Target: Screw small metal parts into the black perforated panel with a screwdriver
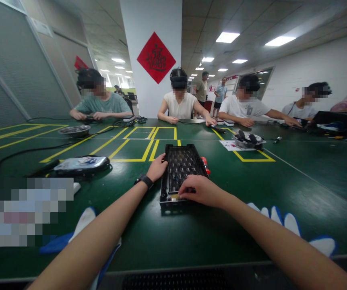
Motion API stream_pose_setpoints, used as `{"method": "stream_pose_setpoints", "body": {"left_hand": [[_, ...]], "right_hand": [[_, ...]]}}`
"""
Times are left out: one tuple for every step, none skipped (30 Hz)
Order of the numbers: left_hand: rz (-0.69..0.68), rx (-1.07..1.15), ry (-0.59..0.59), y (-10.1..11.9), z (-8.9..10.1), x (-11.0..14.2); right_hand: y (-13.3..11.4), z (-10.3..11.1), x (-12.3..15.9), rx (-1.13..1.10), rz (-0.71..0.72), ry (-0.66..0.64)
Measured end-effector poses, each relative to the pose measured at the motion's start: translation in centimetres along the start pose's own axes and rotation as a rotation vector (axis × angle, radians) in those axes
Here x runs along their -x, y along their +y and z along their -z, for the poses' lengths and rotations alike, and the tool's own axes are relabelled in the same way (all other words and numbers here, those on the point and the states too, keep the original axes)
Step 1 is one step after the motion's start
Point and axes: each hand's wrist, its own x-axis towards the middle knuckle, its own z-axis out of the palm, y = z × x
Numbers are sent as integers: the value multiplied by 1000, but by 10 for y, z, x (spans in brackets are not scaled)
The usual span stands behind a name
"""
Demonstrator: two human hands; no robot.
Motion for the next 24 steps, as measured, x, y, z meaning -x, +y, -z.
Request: {"method": "stream_pose_setpoints", "body": {"left_hand": [[-1,2,1,0,0,0],[-2,2,0,-1,0,0],[-1,3,-1,-1,0,-1],[1,4,-2,0,0,-1],[3,6,-4,0,0,-1],[5,11,-4,1,1,0],[9,19,-4,2,1,0],[20,35,-1,3,2,1],[36,62,1,4,3,1],[59,99,-5,6,4,2],[98,147,-14,9,5,2],[145,198,-27,12,7,2],[200,242,-41,15,9,1],[255,270,-44,19,12,-1],[296,278,-45,24,15,-5],[324,271,-39,30,19,-9],[338,255,-31,39,23,-13],[341,238,-22,50,28,-14],[331,225,-4,64,33,-12],[302,218,19,80,40,-4],[250,217,35,97,46,11],[158,227,6,115,52,34],[-17,227,-132,132,58,65],[-141,223,-327,146,62,102]], "right_hand": [[0,0,0,-6,0,4],[0,0,0,-8,-1,4],[0,1,0,-4,-2,1],[0,1,0,4,-4,-3],[0,1,0,13,-7,-7],[0,1,0,21,-9,-10],[1,1,0,25,-11,-10],[1,1,1,26,-13,-9],[2,0,1,24,-13,-8],[2,0,1,18,-11,-5],[3,-1,1,9,-9,0],[4,-1,1,0,-7,3],[4,-2,1,-8,-5,2],[5,-2,1,-12,-5,-1],[5,-2,1,-11,-8,-3],[5,-2,1,-6,-14,-6],[6,-1,2,-1,-20,-8],[6,-1,2,2,-27,-9],[6,-1,2,3,-31,-8],[6,-1,3,2,-32,-8],[6,-2,3,0,-29,-9],[7,-2,3,-2,-27,-1],[7,-3,3,-3,-21,7],[8,-4,3,-1,-13,12]]}}
